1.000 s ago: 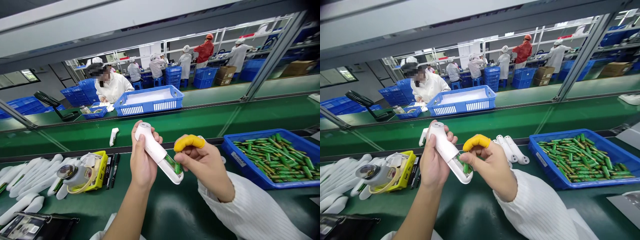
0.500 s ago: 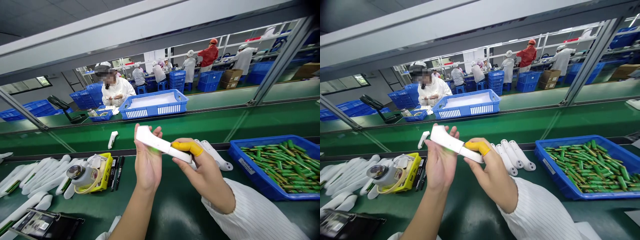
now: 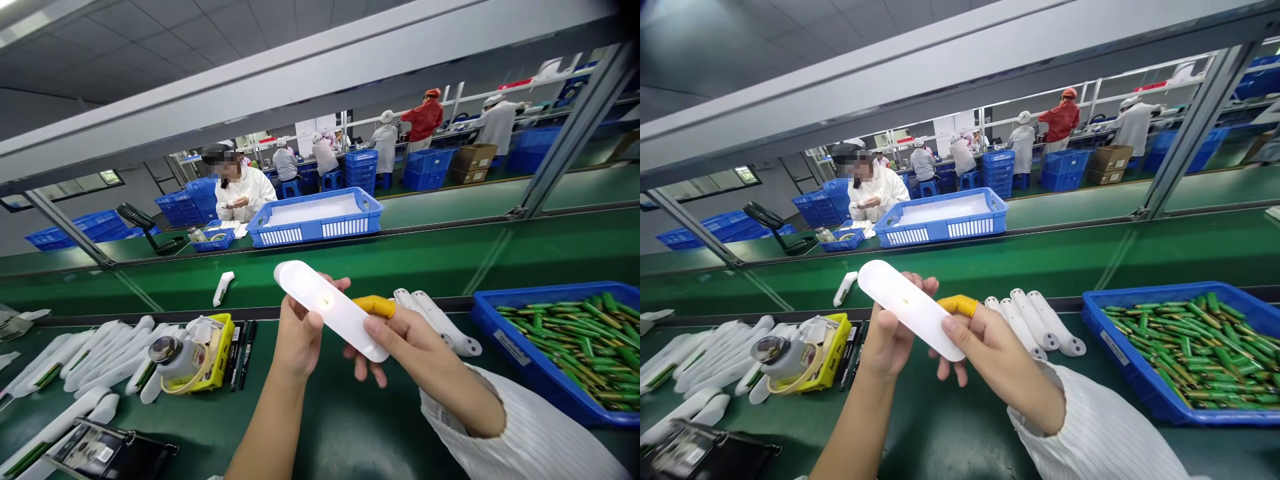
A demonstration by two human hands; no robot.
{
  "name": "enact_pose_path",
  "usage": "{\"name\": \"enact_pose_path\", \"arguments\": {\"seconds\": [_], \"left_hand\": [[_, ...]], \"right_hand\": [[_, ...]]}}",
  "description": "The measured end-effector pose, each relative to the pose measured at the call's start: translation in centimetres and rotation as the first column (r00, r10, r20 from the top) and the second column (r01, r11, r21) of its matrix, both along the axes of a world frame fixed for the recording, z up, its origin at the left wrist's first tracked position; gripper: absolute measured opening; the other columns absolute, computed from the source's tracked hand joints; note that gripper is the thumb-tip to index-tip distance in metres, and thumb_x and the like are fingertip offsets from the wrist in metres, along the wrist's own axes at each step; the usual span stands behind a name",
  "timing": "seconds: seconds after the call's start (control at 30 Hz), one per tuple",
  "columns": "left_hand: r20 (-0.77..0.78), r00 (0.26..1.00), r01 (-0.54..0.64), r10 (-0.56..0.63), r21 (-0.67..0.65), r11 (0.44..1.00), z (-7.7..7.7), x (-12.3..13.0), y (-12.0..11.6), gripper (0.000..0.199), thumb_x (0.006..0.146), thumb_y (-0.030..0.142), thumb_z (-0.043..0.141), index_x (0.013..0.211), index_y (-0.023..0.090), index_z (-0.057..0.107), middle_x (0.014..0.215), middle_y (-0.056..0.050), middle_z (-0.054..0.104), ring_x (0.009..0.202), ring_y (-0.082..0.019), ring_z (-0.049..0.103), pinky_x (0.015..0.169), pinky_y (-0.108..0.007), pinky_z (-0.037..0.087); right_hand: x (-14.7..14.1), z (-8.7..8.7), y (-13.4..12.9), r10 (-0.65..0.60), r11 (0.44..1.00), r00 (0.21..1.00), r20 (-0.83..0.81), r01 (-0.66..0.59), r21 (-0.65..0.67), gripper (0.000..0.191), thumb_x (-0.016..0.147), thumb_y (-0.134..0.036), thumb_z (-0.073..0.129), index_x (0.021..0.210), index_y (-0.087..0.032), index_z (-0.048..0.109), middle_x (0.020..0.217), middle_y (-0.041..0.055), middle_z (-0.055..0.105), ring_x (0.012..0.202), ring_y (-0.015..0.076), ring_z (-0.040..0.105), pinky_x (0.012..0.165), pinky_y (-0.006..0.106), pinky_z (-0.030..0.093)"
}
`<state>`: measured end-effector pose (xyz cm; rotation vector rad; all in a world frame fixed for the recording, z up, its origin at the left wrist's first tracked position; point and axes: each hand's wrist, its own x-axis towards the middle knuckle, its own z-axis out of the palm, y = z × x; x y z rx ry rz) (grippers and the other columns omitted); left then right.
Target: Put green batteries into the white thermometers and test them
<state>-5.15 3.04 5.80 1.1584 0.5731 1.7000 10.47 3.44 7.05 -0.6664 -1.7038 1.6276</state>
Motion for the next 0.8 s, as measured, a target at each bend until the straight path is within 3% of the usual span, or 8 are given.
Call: {"name": "enact_pose_path", "arguments": {"seconds": [0.07, 0.2, 0.33, 0.43, 0.57, 0.7, 0.77, 0.8], "left_hand": [[-0.005, 1.0, -0.004, 0.004, 0.036, 0.999, -0.3, -0.2, 0.2, 0.05, 0.059, 0.056, 0.075, 0.091, 0.02, 0.064, 0.088, -0.005, 0.066, 0.1, -0.027, 0.061, 0.096, -0.042, 0.045], [-0.028, 0.999, 0.024, -0.023, 0.03, 0.999, -0.6, 0.1, 0.5, 0.049, 0.058, 0.056, 0.075, 0.089, 0.019, 0.065, 0.086, -0.005, 0.067, 0.095, -0.025, 0.063, 0.096, -0.042, 0.044], [-0.078, 0.995, 0.048, -0.055, -0.086, 0.995, -0.4, 0.9, 0.3, 0.057, 0.059, 0.055, 0.075, 0.104, 0.02, 0.065, 0.097, -0.008, 0.067, 0.098, -0.027, 0.062, 0.088, -0.038, 0.049], [-0.153, 0.981, 0.089, -0.119, -0.189, 0.978, -0.2, 1.3, 0.1, 0.056, 0.069, 0.042, 0.074, 0.12, 0.023, 0.059, 0.105, -0.007, 0.066, 0.103, -0.025, 0.06, 0.088, -0.033, 0.048], [-0.187, 0.97, 0.112, -0.156, -0.228, 0.967, -0.2, 1.1, -0.1, 0.055, 0.079, 0.034, 0.066, 0.13, 0.023, 0.049, 0.108, -0.007, 0.066, 0.104, -0.022, 0.06, 0.091, -0.03, 0.046], [-0.23, 0.967, 0.057, -0.109, -0.221, 0.974, -0.1, 0.8, 0.2, 0.051, 0.084, 0.034, 0.06, 0.131, 0.023, 0.046, 0.107, -0.007, 0.066, 0.102, -0.019, 0.06, 0.088, -0.027, 0.046], [-0.243, 0.967, 0.018, -0.077, -0.238, 0.971, -0.3, 0.7, 0.7, 0.041, 0.085, 0.038, 0.057, 0.121, 0.019, 0.054, 0.099, -0.007, 0.067, 0.092, -0.018, 0.062, 0.078, -0.024, 0.048], [-0.239, 0.969, 0.0, -0.065, -0.263, 0.965, -0.6, 0.6, 1.0, 0.037, 0.085, 0.04, 0.055, 0.113, 0.016, 0.058, 0.091, -0.007, 0.067, 0.085, -0.017, 0.063, 0.072, -0.023, 0.048]], "right_hand": [[0.1, -0.1, 0.0, 0.025, 0.994, 0.996, 0.085, -0.034, 0.103, 0.039, 0.091, -0.053, 0.039, 0.09, -0.017, 0.054, 0.07, 0.0029, 0.059, 0.057, 0.0121, 0.055, 0.047, 0.022, 0.039], [-0.1, -0.5, 0.0, -0.128, 0.946, 0.983, 0.131, 0.081, 0.313, 0.041, 0.09, -0.053, 0.041, 0.076, -0.016, 0.053, 0.066, 0.0, 0.047, 0.059, 0.0112, 0.043, 0.053, 0.024, 0.035], [-0.6, -1.3, 0.4, -0.228, 0.938, 0.974, -0.01, 0.222, 0.266, 0.04, 0.089, -0.051, 0.045, 0.069, -0.017, 0.049, 0.061, -0.0018, 0.038, 0.057, 0.0107, 0.035, 0.051, 0.024, 0.029], [-0.9, -2.0, 0.9, -0.307, 0.915, 0.95, -0.051, 0.31, 0.259, 0.04, 0.089, -0.051, 0.043, 0.069, -0.017, 0.049, 0.061, -0.0015, 0.038, 0.058, 0.011, 0.034, 0.052, 0.024, 0.029], [-0.6, -1.9, 1.4, -0.259, 0.914, 0.964, 0.058, 0.225, 0.336, 0.039, 0.091, -0.05, 0.039, 0.081, -0.017, 0.055, 0.067, 0.0003, 0.046, 0.061, 0.012, 0.041, 0.054, 0.024, 0.034], [2.1, -0.3, 3.0, -0.258, 0.896, 0.933, 0.251, 0.133, 0.425, 0.044, 0.09, -0.054, 0.038, 0.089, -0.015, 0.059, 0.07, 0.0029, 0.056, 0.062, 0.014, 0.05, 0.054, 0.025, 0.037], [5.0, 0.3, 4.9, -0.383, 0.87, 0.854, 0.352, 0.204, 0.449, 0.043, 0.089, -0.053, 0.04, 0.095, -0.015, 0.06, 0.078, 0.0058, 0.062, 0.071, 0.0175, 0.057, 0.06, 0.027, 0.042], [6.8, 0.4, 6.1, -0.469, 0.846, 0.776, 0.421, 0.259, 0.465, 0.042, 0.089, -0.051, 0.04, 0.096, -0.016, 0.06, 0.083, 0.007, 0.064, 0.075, 0.019, 0.059, 0.063, 0.028, 0.044]]}}
